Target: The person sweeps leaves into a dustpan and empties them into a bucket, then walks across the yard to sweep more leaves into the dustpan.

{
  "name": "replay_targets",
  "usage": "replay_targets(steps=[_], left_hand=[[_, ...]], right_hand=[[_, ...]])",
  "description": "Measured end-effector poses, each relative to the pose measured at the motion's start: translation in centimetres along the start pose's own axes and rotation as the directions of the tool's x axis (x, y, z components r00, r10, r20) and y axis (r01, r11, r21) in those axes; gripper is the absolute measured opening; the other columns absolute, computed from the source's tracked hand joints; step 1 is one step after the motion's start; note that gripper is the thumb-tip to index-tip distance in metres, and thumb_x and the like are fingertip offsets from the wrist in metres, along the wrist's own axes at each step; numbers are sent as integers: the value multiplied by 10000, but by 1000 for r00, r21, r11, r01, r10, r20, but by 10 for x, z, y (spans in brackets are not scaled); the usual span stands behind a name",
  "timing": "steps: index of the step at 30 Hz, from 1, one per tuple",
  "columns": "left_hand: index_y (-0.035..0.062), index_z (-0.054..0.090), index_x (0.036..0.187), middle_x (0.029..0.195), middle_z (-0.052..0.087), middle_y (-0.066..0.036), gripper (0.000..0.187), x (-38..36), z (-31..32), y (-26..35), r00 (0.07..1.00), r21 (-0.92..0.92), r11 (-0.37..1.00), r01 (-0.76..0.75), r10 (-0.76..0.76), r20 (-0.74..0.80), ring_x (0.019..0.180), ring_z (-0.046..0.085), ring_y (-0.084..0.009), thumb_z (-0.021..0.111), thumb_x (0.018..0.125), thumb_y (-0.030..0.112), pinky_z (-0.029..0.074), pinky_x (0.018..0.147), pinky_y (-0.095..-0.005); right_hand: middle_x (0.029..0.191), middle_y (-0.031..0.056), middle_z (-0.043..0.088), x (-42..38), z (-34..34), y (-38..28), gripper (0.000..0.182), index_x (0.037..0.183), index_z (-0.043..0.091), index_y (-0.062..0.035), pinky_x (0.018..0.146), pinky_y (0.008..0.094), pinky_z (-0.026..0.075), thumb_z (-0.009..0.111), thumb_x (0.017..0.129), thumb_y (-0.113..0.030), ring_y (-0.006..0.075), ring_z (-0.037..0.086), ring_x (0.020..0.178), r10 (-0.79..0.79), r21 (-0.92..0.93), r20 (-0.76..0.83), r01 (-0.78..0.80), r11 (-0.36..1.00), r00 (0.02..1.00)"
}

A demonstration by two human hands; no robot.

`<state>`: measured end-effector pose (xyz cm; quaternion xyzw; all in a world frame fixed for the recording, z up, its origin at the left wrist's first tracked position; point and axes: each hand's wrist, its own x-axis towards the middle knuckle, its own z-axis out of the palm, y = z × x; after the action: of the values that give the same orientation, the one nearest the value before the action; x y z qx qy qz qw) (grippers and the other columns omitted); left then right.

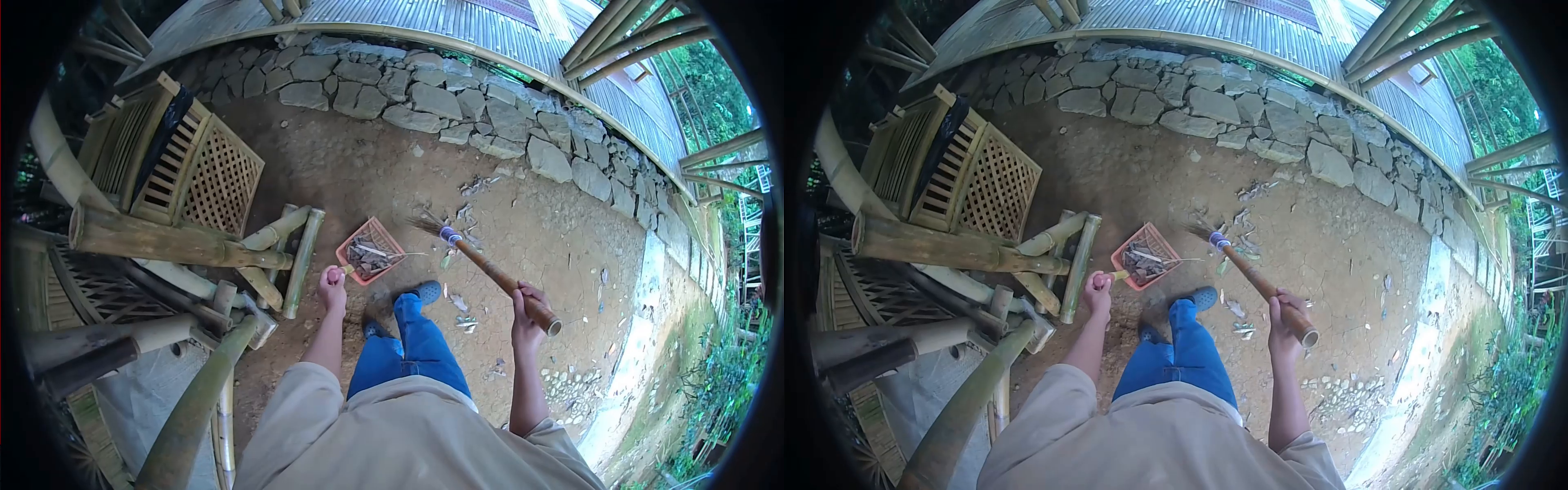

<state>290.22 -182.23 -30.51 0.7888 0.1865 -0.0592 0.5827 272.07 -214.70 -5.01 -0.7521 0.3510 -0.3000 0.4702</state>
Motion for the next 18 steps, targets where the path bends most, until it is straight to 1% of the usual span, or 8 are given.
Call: replay_targets(steps=[2, 5, 8, 9, 12, 13, 14, 18], left_hand=[[60, 638, 1060, 1024, 640, -47, 298, 10, 20, -5, 999, -67, 997, -28, 30, 27, 975, 610, -170, 706, 789, -43, 481, 890, -301], [65, 644, 1055, 1019, 640, -46, 303, 19, 46, -4, 999, -55, 998, -21, 23, 48, 974, 611, -170, 714, 781, -46, 486, 886, -302], [69, 649, 1044, 1010, 639, -46, 298, 26, 71, 6, 998, 29, 999, -20, 18, 62, 967, 615, -174, 721, 777, -43, 487, 890, -305], [67, 650, 1044, 1012, 643, -49, 298, 32, 80, 5, 998, 18, 1000, -26, 24, 62, 964, 617, -175, 721, 776, -44, 490, 888, -306], [62, 650, 1043, 1016, 653, -54, 299, 40, 102, 1, 998, 31, 999, -31, 29, 54, 957, 623, -178, 723, 774, -45, 497, 883, -312], [61, 650, 1043, 1016, 655, -55, 299, 43, 109, 3, 998, 65, 997, -32, 29, 53, 954, 624, -179, 723, 773, -45, 498, 883, -314], [60, 650, 1043, 1015, 657, -55, 299, 44, 113, 5, 998, 103, 994, -35, 29, 59, 952, 625, -181, 724, 773, -45, 499, 883, -316], [59, 647, 1046, 1009, 652, -49, 302, 45, 130, 11, 997, 102, 995, -20, 13, 71, 960, 622, -183, 721, 774, -52, 497, 887, -316]], right_hand=[[1038, 131, 691, 18, 0, 16, 119, 917, 628, -33, 926, 361, 498, 719, 842, -20, 226, 647, 1003, 20, -31, -50, -22, 999, 999], [1022, 127, 697, 45, 5, 38, 115, 886, 635, -29, 923, 362, 501, 728, 821, -4, 232, 659, 991, -52, -126, -79, 41, 991, 996], [1034, 131, 687, 70, 12, 68, 131, 895, 629, -30, 923, 356, 503, 726, 820, 18, 232, 648, 991, -174, -176, -31, 166, 970, 984], [1015, 128, 692, 78, 18, 80, 146, 896, 628, -29, 932, 369, 506, 727, 807, 32, 244, 660, 1009, -202, -154, -43, 194, 969, 978], [993, 127, 694, 98, 31, 106, 150, 879, 626, -25, 945, 384, 510, 724, 796, 52, 261, 670, 1034, -231, -143, -11, 227, 963, 973], [957, 133, 694, 105, 36, 109, 160, 856, 621, -24, 951, 394, 517, 728, 774, 63, 284, 678, 1039, -272, -120, 23, 273, 954, 962], [965, 138, 697, 107, 38, 112, 157, 850, 629, -24, 939, 396, 522, 733, 766, 58, 294, 680, 1034, -266, -120, 88, 276, 954, 960], [970, 148, 701, 112, 36, 108, 149, 835, 648, -29, 910, 386, 534, 746, 746, 40, 313, 683, 1030, -205, -111, 310, 249, 962, 928]])
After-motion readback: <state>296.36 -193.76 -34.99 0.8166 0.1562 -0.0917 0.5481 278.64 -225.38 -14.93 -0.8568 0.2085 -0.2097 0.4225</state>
